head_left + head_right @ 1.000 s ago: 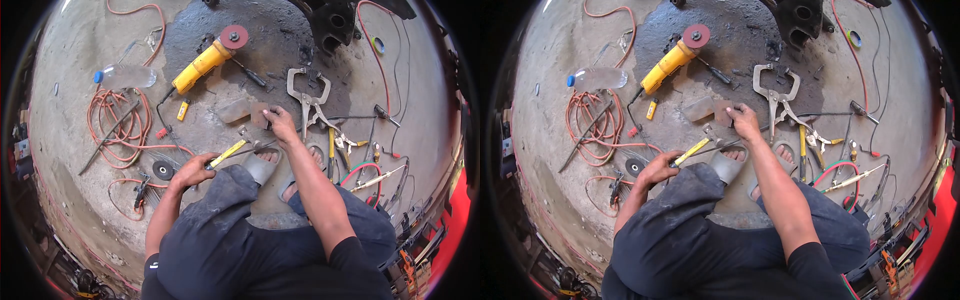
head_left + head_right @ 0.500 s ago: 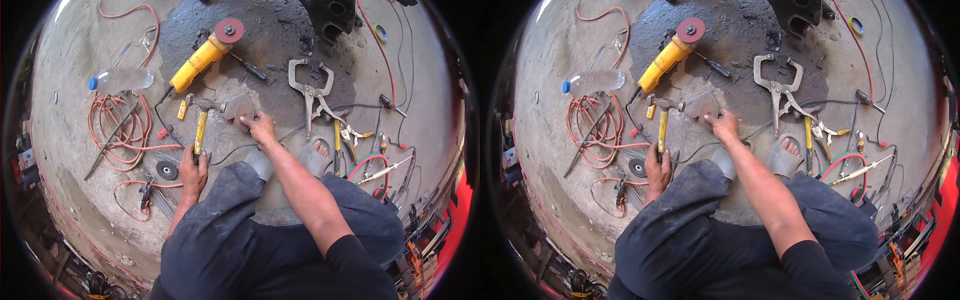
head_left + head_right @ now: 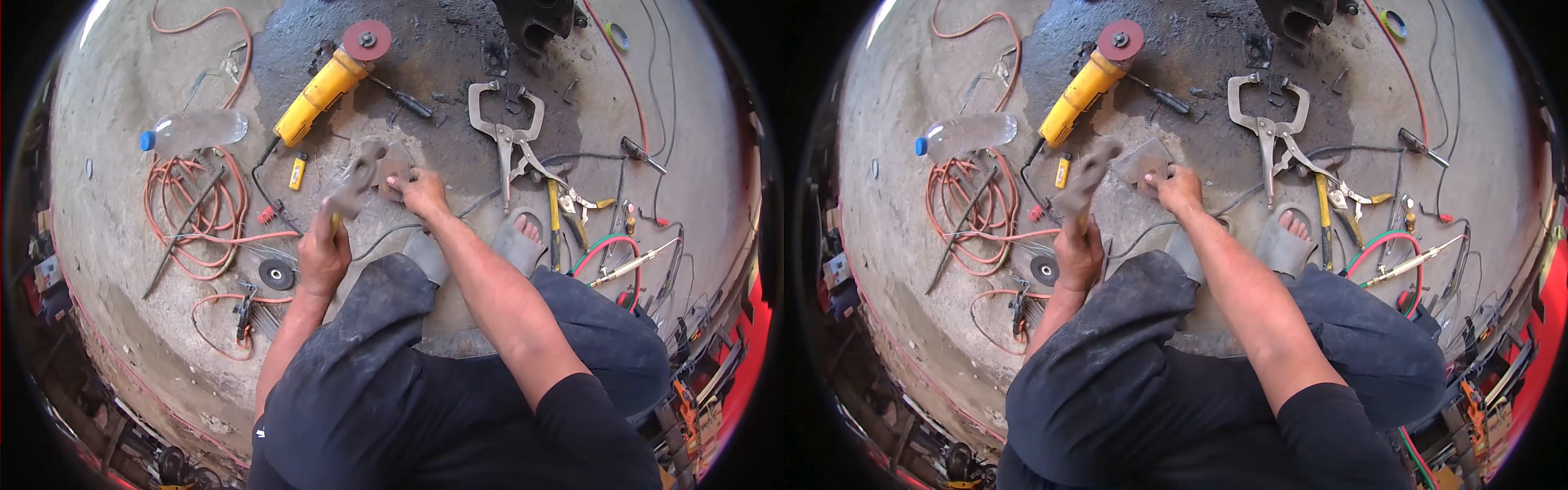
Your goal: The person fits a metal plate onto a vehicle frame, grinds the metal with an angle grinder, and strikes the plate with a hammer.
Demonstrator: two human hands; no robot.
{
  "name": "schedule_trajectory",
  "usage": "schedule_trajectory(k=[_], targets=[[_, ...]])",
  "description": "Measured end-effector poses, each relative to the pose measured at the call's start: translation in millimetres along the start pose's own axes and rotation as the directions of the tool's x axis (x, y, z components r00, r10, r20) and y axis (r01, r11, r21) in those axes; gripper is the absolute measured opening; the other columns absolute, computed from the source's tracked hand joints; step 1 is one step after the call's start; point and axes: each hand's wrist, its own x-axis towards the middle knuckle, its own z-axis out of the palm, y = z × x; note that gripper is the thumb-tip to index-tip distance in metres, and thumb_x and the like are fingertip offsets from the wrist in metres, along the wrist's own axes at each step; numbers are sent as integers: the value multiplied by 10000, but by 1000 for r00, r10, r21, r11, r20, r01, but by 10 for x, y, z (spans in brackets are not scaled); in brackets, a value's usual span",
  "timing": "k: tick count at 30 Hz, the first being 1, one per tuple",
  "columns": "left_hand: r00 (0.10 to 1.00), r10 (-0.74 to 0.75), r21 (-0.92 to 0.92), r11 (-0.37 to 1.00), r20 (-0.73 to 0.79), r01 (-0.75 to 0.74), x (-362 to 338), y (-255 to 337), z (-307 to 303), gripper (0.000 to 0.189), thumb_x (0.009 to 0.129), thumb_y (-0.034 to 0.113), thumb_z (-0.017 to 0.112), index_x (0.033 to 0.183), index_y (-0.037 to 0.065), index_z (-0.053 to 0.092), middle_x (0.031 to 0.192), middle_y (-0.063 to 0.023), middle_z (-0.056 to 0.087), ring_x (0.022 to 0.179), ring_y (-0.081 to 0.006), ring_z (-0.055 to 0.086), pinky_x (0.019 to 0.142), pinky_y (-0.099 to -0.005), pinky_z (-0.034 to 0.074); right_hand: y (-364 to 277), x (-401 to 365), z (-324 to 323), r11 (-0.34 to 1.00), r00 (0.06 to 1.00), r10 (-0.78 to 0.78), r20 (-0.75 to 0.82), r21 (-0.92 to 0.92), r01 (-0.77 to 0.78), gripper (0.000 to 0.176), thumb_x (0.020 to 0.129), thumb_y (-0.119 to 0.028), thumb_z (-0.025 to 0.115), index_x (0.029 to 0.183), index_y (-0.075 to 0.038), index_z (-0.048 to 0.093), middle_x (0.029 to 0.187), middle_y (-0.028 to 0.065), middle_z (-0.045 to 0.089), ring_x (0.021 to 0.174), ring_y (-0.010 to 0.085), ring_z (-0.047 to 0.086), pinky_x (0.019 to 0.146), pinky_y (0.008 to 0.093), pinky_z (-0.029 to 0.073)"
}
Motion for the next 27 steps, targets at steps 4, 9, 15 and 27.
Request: schedule_trajectory(k=[4, 9, 15, 27], targets=[[930, -230, 179, 967, 287, 183, 240, -164, -32, 701, 992, 29, 588, 1628, 151, 321, 974, -251, 695, 783, -447, 691, 683, -496, 560, -57, 47, -15, 984, 998, -43, -45, -173, 34, 404, 829, -327, 864, 1074, -13, 792, 987, 185, 789, 910, 262, 758, 837, 386, 560], [987, -149, -162, 977, -67, 136, 77, 130, -74, 609, 990, 10, 605, 1554, 68, 386, 905, -278, 664, 764, -452, 681, 664, -478, 538, -42, -30, -36, 994, 998, 55, 25, -98, -52, 464, 819, -366, 865, 1116, -18, 787, 1037, 200, 785, 969, 309, 758, 888, 397, 557], [925, -227, 198, 965, 304, 172, 226, -81, -15, 777, 934, -22, 623, 1624, 145, 307, 1005, -261, 694, 805, -464, 697, 677, -525, 558, -154, 146, -101, 978, 999, -28, -31, -207, 21, 443, 831, -372, 856, 1093, -20, 791, 1035, 216, 779, 975, 326, 756, 898, 405, 554], [983, -182, 69, 981, 38, 179, 18, 181, -183, 747, 924, -10, 609, 1608, 143, 349, 927, -211, 685, 754, -440, 696, 641, -536, 551, -227, 55, -32, 975, 999, -42, -24, -220, 36, 427, 808, -358, 869, 1066, -25, 797, 1019, 203, 782, 966, 335, 753, 884, 421, 558]])
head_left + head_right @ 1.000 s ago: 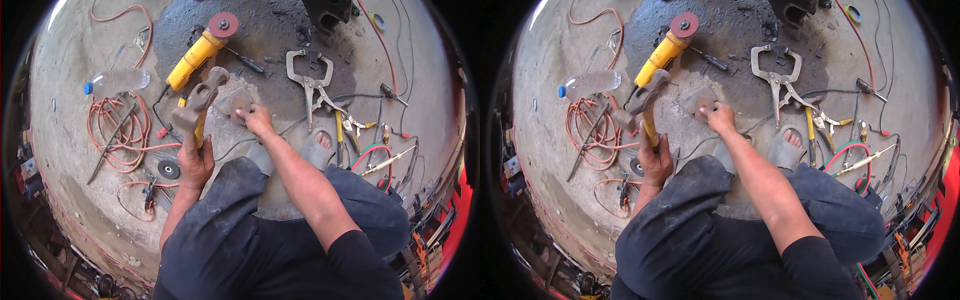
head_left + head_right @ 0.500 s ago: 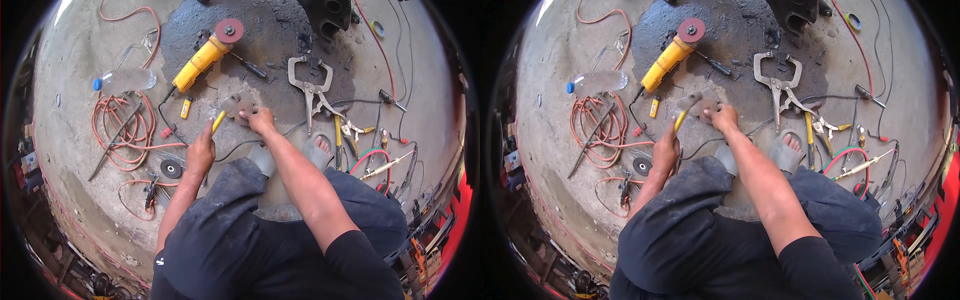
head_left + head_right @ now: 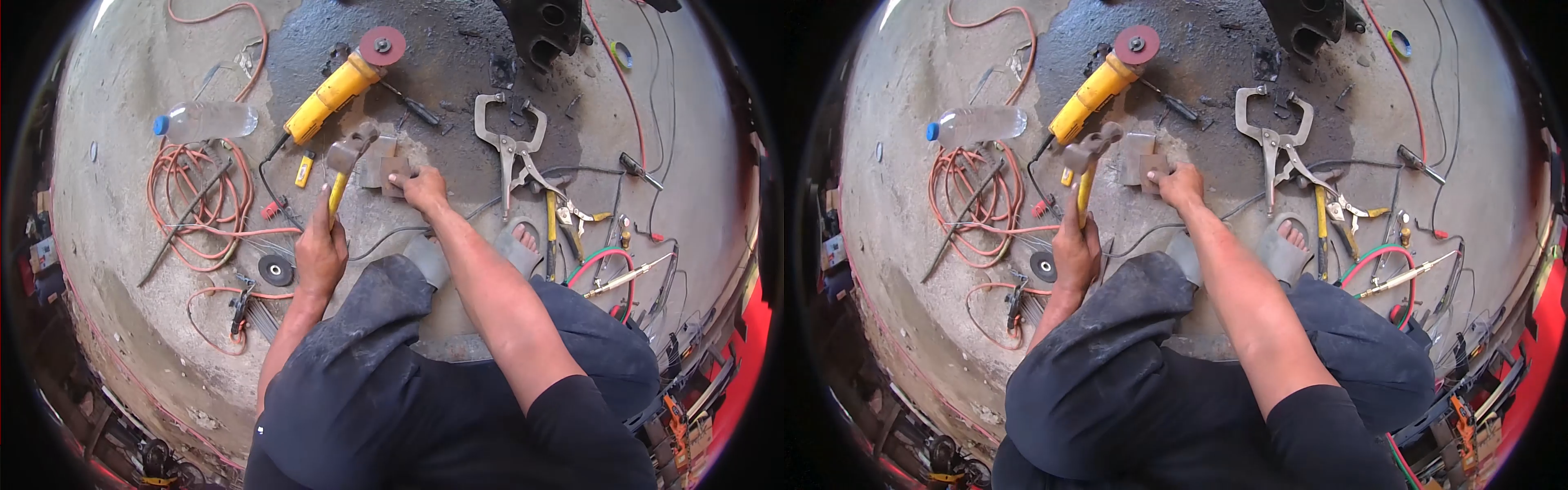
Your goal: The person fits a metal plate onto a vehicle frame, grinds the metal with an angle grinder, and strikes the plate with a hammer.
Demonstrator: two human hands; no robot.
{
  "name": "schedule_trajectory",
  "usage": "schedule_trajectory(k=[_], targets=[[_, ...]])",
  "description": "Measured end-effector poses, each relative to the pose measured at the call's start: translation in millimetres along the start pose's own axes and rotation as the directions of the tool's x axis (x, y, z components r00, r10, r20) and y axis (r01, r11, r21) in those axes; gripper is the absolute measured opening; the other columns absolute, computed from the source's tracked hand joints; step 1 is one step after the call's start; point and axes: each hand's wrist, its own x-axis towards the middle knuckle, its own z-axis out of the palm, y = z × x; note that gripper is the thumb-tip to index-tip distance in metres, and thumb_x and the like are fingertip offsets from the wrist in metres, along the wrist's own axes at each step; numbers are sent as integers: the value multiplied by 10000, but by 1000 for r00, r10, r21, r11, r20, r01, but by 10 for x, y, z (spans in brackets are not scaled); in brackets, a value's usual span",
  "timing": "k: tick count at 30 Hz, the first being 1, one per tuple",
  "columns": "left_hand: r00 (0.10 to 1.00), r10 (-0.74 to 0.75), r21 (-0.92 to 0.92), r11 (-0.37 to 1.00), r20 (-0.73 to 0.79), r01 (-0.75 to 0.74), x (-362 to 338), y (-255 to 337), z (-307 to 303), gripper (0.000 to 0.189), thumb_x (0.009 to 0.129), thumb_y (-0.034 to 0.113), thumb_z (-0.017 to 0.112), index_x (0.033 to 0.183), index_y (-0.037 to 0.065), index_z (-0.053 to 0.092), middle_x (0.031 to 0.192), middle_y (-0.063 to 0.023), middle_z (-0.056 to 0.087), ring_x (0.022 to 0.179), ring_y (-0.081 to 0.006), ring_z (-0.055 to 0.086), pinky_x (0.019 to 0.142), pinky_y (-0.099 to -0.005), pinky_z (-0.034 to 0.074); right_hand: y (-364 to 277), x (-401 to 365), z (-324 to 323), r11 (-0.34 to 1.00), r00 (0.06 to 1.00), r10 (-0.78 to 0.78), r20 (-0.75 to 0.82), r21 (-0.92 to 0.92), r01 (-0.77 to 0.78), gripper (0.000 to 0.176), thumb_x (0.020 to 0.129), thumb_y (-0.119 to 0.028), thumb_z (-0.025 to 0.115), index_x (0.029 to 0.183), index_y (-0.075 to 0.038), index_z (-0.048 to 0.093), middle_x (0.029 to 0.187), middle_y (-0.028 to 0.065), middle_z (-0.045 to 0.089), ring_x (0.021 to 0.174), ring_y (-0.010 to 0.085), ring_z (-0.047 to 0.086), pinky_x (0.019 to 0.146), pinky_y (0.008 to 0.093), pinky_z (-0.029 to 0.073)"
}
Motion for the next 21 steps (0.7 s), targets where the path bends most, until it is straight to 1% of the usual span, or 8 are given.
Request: schedule_trajectory(k=[2, 3, 6, 9, 12, 16, 20, 21], targets=[[959, 87, -139, 982, -269, -128, -7, 139, 41, 744, 910, -25, 624, 1592, 120, 363, 911, -209, 681, 746, -439, 689, 651, -527, 552, 152, 56, 77, 999, 1000, 0, 26, 46, -1, 430, 808, -357, 874, 1063, -19, 796, 1009, 189, 786, 939, 310, 755, 866, 409, 565], [962, 151, -69, 983, -229, -171, -210, -253, 262, 743, 893, -40, 639, 1574, 97, 375, 931, -211, 685, 764, -437, 688, 675, -515, 557, 149, 46, 72, 999, 1000, -1, 29, 48, -1, 445, 809, -358, 881, 1061, -2, 793, 999, 179, 789, 915, 288, 757, 850, 400, 570], [924, -184, 241, 965, 335, 105, -141, -467, 279, 747, 892, -29, 650, 1575, 105, 377, 957, -207, 691, 781, -438, 693, 680, -513, 556, -15, 22, 3, 989, 998, -68, 14, -132, 69, 451, 801, -349, 895, 1051, 12, 791, 1020, 189, 790, 916, 294, 762, 853, 398, 573], [986, -93, 25, 996, 137, 91, -19, -36, 30, 646, 959, 17, 615, 1560, 127, 401, 1011, -292, 701, 860, -497, 693, 715, -538, 550, 67, 22, 88, 998, 998, -53, 23, -36, 53, 448, 797, -372, 884, 1065, -23, 798, 1063, 200, 781, 975, 316, 754, 894, 411, 563], [981, 16, -118, 992, -194, -39, -158, -30, 143, 715, 953, 8, 597, 1608, 159, 353, 1005, -284, 698, 855, -498, 686, 725, -538, 545, 16, -4, 53, 1000, 997, 23, 74, 16, -25, 431, 799, -376, 875, 1066, -45, 803, 1061, 195, 781, 992, 333, 751, 909, 422, 561], [929, -201, 276, 954, 310, 115, 87, -306, 116, 776, 932, -20, 622, 1617, 158, 305, 1040, -238, 689, 815, -461, 701, 674, -536, 564, -56, 0, 35, 989, 999, -41, 24, -142, 44, 437, 800, -378, 872, 1063, -36, 800, 1033, 197, 784, 976, 331, 757, 891, 425, 566], [989, 5, 14, 1000, -146, -3, -109, -168, 249, 737, 959, 76, 599, 1629, 206, 319, 1070, -237, 687, 845, -468, 697, 675, -551, 559, -7, 17, 40, 998, 995, 9, 95, -59, -4, 483, 795, -402, 873, 1105, -40, 794, 1093, 211, 774, 1046, 339, 744, 939, 423, 557], [1000, -20, 48, 999, 14, 19, -142, -287, 277, 696, 963, 106, 593, 1611, 193, 352, 1118, -262, 691, 863, -474, 702, 695, -553, 562, -10, 33, 44, 998, 995, 21, 96, -68, -14, 486, 796, -405, 872, 1112, -45, 794, 1101, 211, 772, 1053, 338, 742, 945, 422, 555]])
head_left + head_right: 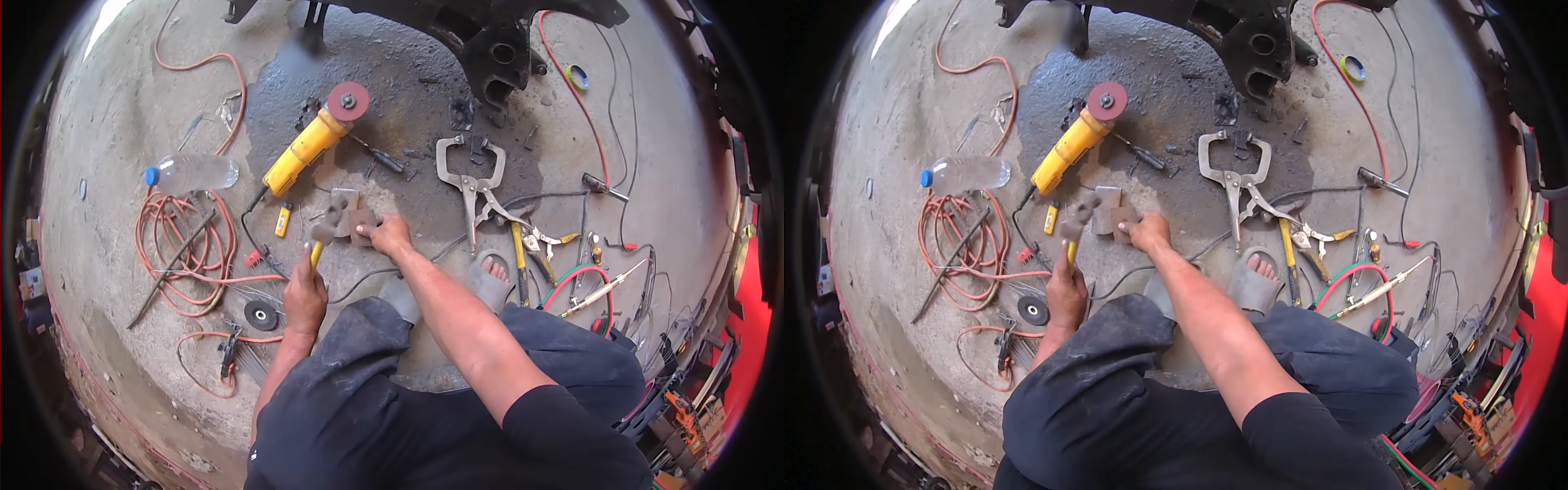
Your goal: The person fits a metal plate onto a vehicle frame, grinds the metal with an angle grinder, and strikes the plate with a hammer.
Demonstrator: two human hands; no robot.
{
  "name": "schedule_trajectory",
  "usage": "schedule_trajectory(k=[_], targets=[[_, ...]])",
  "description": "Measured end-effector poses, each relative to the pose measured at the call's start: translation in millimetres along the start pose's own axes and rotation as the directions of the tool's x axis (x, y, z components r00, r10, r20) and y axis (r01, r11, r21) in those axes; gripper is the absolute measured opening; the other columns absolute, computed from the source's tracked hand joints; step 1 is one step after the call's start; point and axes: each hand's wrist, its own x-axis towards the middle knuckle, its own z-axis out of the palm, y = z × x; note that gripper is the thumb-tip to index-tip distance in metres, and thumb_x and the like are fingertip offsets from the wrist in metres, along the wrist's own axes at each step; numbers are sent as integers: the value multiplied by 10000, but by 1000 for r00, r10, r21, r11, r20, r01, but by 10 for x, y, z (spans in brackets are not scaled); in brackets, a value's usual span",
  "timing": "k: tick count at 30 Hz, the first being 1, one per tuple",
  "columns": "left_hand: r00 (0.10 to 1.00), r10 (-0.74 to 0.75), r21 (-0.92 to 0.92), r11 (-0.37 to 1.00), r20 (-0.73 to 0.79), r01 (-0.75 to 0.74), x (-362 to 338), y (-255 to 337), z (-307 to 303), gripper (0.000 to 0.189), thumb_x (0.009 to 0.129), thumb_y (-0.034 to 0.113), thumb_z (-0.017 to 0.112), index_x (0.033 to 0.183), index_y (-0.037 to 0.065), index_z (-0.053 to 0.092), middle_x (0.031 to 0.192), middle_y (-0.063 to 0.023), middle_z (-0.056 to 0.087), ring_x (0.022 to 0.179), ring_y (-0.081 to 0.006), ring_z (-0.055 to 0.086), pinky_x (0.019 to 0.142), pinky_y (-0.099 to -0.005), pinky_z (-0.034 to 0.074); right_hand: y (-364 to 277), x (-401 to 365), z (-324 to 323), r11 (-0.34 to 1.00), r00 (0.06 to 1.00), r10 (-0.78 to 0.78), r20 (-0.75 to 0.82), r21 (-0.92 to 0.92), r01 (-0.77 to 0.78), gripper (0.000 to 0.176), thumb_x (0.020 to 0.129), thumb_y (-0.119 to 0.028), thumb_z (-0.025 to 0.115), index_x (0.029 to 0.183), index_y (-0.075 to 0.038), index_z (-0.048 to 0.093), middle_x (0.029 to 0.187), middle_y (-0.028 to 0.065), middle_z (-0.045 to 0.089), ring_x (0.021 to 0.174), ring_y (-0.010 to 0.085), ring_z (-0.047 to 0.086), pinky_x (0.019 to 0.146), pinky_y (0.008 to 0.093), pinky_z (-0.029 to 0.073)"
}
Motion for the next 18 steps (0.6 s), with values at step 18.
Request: schedule_trajectory(k=[18], targets=[[857, -342, -58, 918, 384, 392, -508, -612, -379, 478, 904, 288, 722, 1354, 157, 627, 1192, -211, 726, 1103, -445, 678, 897, -529, 537, -796, -1881, -3621, 598, 770, -608, -196, -750, 281, 397, 827, -127, 674, 1208, -153, 782, 1172, 140, 769, 1099, 314, 729, 999, 406, 562]])
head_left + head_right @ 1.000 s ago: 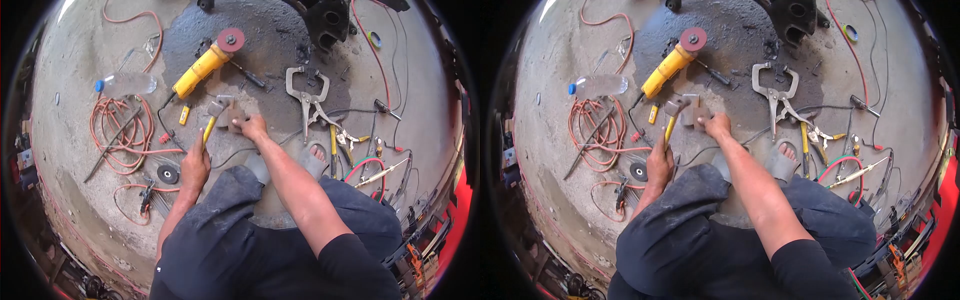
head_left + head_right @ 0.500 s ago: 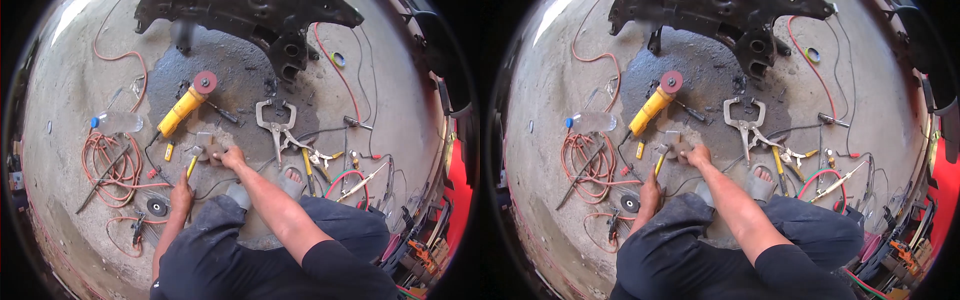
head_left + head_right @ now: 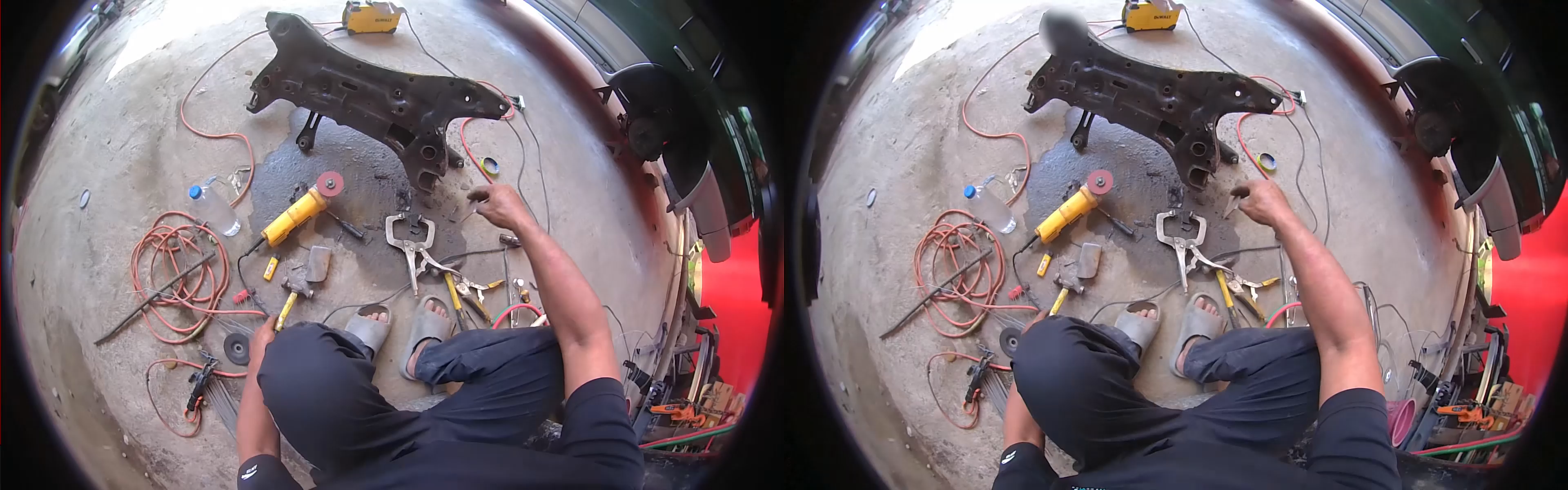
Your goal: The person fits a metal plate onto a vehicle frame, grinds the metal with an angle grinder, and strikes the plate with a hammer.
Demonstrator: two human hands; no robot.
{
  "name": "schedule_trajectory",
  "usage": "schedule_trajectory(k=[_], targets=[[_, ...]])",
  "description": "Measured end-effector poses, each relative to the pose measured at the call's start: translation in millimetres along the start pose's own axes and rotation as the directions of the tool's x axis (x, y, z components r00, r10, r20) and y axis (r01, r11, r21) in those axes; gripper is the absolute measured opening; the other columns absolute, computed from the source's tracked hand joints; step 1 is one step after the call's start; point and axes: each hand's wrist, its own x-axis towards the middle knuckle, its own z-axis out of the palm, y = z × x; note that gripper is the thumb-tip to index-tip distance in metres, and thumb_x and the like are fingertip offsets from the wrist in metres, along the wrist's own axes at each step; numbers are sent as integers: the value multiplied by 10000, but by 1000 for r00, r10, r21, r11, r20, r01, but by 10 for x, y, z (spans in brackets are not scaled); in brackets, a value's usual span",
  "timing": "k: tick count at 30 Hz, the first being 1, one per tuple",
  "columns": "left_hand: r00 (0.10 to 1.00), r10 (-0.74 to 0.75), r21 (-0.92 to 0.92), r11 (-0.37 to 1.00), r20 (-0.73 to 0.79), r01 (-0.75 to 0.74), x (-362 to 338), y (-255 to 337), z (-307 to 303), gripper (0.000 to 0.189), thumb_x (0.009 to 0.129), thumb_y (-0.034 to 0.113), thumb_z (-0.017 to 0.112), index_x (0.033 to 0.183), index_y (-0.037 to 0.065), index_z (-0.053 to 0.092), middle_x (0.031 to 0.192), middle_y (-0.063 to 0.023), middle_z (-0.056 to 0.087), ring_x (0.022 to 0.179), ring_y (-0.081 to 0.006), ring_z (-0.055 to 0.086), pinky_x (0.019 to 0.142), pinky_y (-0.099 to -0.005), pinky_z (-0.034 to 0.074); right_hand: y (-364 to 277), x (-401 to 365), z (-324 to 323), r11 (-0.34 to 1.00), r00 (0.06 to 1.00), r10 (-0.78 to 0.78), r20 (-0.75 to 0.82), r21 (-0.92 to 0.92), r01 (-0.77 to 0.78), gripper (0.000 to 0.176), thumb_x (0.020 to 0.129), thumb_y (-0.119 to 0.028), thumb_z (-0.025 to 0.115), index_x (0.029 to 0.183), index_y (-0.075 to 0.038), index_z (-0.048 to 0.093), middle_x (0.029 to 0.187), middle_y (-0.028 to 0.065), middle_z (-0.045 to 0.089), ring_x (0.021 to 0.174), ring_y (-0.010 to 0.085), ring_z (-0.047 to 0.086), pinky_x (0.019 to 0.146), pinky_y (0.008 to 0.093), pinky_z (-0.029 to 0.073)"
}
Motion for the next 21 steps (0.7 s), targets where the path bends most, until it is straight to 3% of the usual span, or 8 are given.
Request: schedule_trajectory(k=[2, 5, 7, 9, 12, 18, 21], targets=[[977, 206, 291, 940, -57, -181, 201, -144, -246, 426, 904, 276, 710, 1314, 173, 658, 1145, -187, 744, 1076, -399, 708, 899, -518, 556, -66, -168, -520, 1000, 999, -22, -30, -11, 22, 511, 772, -136, 671, 1278, -109, 739, 1280, 154, 734, 1176, 308, 705, 1038, 381, 543], [990, 110, 515, 846, 84, -138, 291, 185, -877, 335, 889, 214, 696, 1221, 180, 723, 1103, -166, 758, 1056, -358, 725, 902, -492, 577, -198, -264, -885, 1000, 991, 19, -134, 24, -16, 517, 773, -129, 693, 1287, -113, 739, 1253, 176, 740, 1147, 295, 717, 1004, 382, 553], [970, 141, 634, 736, 198, -236, 568, 123, -1178, 276, 877, 172, 675, 1136, 180, 770, 1080, -136, 768, 1049, -343, 730, 898, -483, 583, -237, -154, -887, 998, 979, 46, -198, 62, -34, 441, 790, -103, 685, 1225, -94, 752, 1192, 169, 756, 1098, 294, 728, 965, 385, 559], [939, 150, 673, 664, 309, -327, 549, 504, -1583, 292, 866, 148, 664, 1130, 181, 784, 1085, -116, 774, 1032, -337, 737, 885, -473, 589, -164, 12, -733, 994, 972, 68, -227, 94, -47, 353, 806, -75, 672, 1150, -74, 751, 1124, 163, 766, 1048, 292, 734, 929, 388, 560], [926, 162, 709, 603, 340, -365, 661, 837, -1815, 268, 867, 156, 683, 1114, 169, 789, 1077, -119, 777, 1020, -333, 744, 877, -466, 600, -236, 355, -374, 989, 965, 72, -253, 140, -37, 164, 825, -24, 634, 980, -37, 690, 985, 163, 755, 954, 302, 730, 866, 400, 552], [903, 66, 800, 441, 424, -408, 830, 1363, -1828, 204, 894, 186, 702, 1074, 144, 790, 1018, -121, 782, 971, -310, 765, 819, -445, 620, -261, 1464, 391, 973, 965, 106, -239, 225, -51, 196, 808, -71, 690, 990, -31, 629, 994, 211, 714, 999, 388, 683, 895, 452, 529], [885, 60, 792, 422, 462, -442, 832, 1407, -1727, 180, 919, 167, 669, 1047, 137, 791, 966, -106, 771, 924, -290, 769, 765, -435, 616, -370, 1908, 711, 982, 947, 2, -322, 178, 58, 310, 809, -109, 741, 1051, -33, 564, 1052, 219, 650, 1059, 425, 632, 916, 480, 509]])
